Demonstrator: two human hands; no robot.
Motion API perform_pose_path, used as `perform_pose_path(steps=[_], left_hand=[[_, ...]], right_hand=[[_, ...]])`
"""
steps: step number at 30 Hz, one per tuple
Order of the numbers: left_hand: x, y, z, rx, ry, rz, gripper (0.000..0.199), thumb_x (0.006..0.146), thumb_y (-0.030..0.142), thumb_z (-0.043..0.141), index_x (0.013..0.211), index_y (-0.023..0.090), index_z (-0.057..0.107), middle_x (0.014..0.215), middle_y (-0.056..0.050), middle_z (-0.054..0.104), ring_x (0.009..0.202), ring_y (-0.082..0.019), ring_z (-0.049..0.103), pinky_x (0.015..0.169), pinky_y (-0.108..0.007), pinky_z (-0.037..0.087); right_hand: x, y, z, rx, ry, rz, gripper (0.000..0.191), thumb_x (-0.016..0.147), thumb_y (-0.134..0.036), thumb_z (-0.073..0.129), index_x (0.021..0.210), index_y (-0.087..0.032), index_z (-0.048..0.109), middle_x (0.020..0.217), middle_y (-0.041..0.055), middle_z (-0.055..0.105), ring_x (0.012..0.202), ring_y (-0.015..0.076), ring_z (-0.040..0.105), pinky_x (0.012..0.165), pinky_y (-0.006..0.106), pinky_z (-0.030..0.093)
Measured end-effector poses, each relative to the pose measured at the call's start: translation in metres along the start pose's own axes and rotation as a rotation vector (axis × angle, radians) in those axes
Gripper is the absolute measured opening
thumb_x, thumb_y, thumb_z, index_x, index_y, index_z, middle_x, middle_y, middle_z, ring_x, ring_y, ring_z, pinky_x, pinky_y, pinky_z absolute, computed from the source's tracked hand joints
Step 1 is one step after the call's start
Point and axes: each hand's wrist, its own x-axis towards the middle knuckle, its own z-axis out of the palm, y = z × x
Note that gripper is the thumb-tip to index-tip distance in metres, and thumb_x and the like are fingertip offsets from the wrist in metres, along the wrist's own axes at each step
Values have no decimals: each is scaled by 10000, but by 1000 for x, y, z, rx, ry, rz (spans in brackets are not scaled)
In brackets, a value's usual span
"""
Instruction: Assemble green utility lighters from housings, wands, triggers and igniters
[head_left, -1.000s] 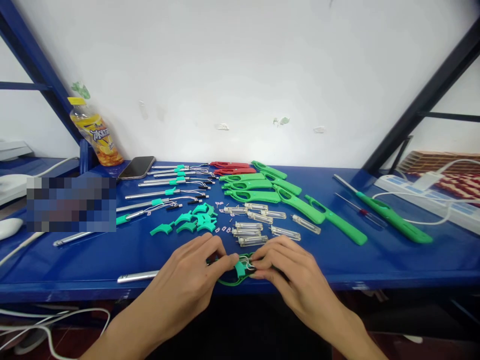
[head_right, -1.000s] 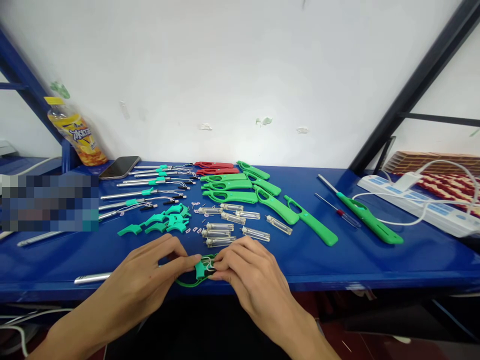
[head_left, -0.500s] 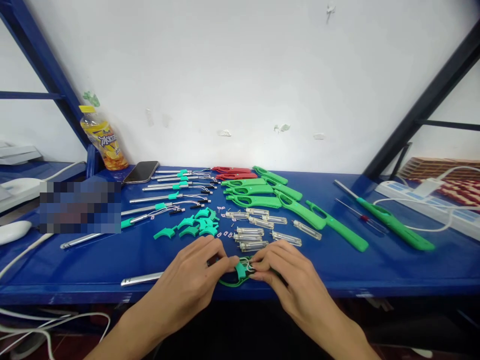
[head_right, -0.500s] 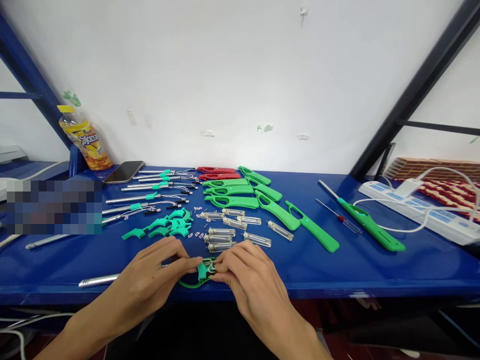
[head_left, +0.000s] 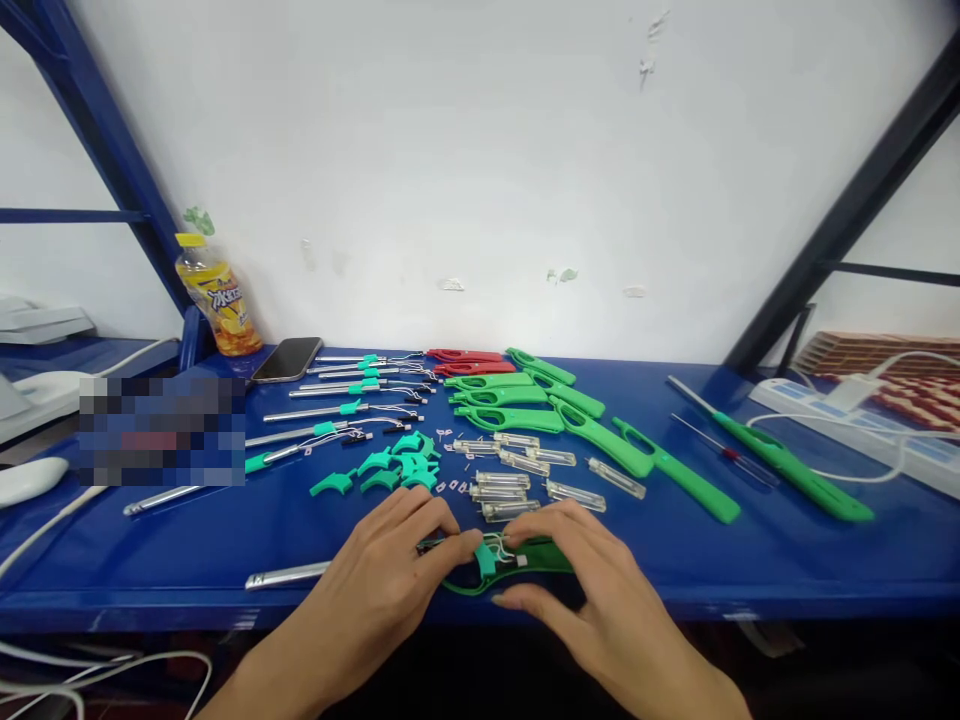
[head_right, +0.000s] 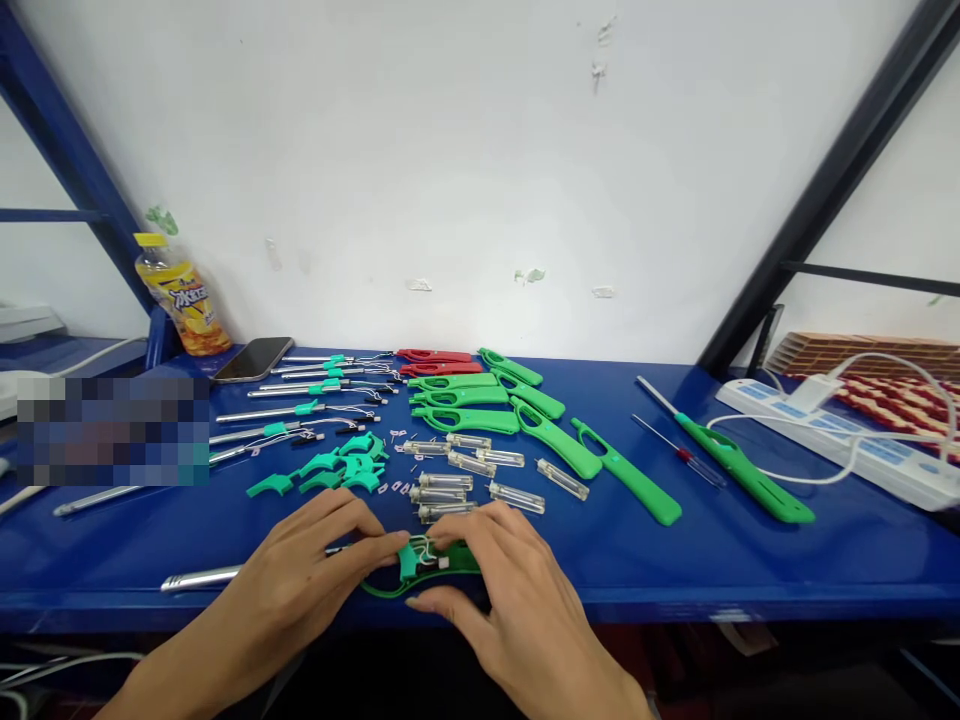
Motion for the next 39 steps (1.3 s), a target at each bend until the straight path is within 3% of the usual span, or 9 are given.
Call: perform_pose_path(steps=[3,6,12,17,29,36,39], left_hand=[[1,0,0,-4,9,-8,291,1046,25,514,1192,217,678,956,-37,664,827,-201,556,740,-317,466],[3,1,1,-20,21,-18,174,1094,128,537,1130,213,684,937,-33,665,814,-202,549,717,-321,446],[7,2,0,-17,75,-28,135,1109,202,552,1080,195,683,931,-27,671,854,-213,561,761,-350,449],[2,-2,-6,-56,-52,-127,133,1101,253,583,1175,225,691,1011,-28,708,916,-237,600,826,-381,463],[2,7,-12,-168,-139,-329,178,1028,101,654,1082,251,732,971,9,705,848,-216,642,798,-373,485],[3,10,-6,-135,-122,-286,153,1031,104,645,987,225,728,922,0,701,821,-227,647,733,-365,479],[2,8,-4,-142,-99,-288,165,1039,106,639,1039,237,739,958,3,728,831,-221,674,767,-372,503]], right_hand=[[3,-2,-1,-36,-8,-39,385,964,-350,800,1296,-361,607,1167,-14,733,1086,249,669,962,410,554],[9,-4,0,-83,-38,-70,349,993,-374,761,1316,-364,630,1154,-3,734,1057,262,662,987,459,530],[18,-9,4,-137,-122,-50,224,1047,-412,672,1256,-338,703,1041,27,682,978,267,606,815,432,509],[17,-9,4,-125,-106,-53,204,1087,-387,609,1271,-346,687,1037,18,664,964,245,603,870,439,489],[19,-6,6,-148,-55,-172,206,1099,-398,562,1257,-317,666,1038,8,711,924,225,639,793,359,496],[23,-9,3,-47,-1,-202,168,1106,-383,567,1222,-301,658,1038,-21,735,923,187,640,823,319,496],[22,-6,3,-72,7,-227,179,1098,-370,582,1240,-298,666,1015,-17,736,908,193,638,812,328,494]])
